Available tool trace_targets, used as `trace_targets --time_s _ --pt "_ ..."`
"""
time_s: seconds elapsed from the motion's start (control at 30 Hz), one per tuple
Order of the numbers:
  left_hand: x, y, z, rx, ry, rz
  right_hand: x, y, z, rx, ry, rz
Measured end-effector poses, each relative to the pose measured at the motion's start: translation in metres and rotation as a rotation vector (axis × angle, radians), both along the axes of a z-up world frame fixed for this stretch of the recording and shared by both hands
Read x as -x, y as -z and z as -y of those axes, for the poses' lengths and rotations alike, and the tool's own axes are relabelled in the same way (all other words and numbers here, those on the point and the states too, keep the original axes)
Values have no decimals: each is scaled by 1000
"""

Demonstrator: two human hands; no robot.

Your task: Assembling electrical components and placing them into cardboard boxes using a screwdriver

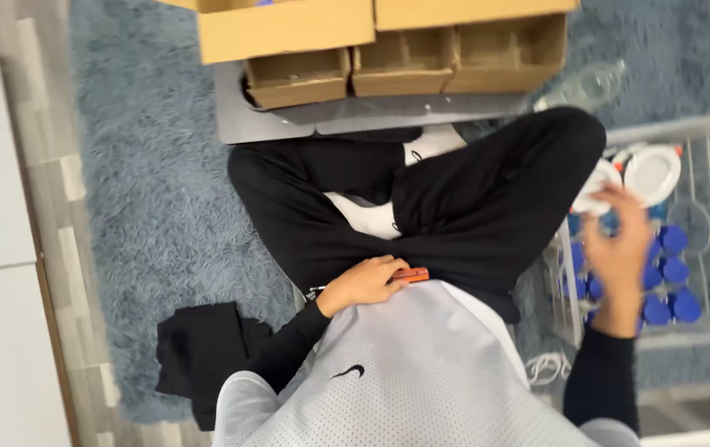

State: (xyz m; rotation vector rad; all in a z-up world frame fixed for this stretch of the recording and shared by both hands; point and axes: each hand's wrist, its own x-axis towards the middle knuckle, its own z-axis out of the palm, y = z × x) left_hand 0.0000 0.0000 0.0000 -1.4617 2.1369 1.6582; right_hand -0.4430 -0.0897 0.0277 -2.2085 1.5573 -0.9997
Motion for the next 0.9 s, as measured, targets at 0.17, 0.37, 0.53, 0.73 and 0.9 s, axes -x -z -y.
trace_targets --time_s 0.17,0.37,0.53,0.73,0.9 --pt "-7 -31 9 212 -134 -275 -126 -42 -6 57 -193 95" --pt "-5 -13 31 494 -270 -336 -205 -36 -18 -16 -544 -45" --pt "4 -14 54 636 -310 -335 -209 -4 -19 0 -471 -366" --pt "10 -37 64 555 -307 -488 -178 4 -18 -215 -315 -530" --pt "-27 30 98 455 -625 -716 -150 -15 -38 -456 -329 -379"
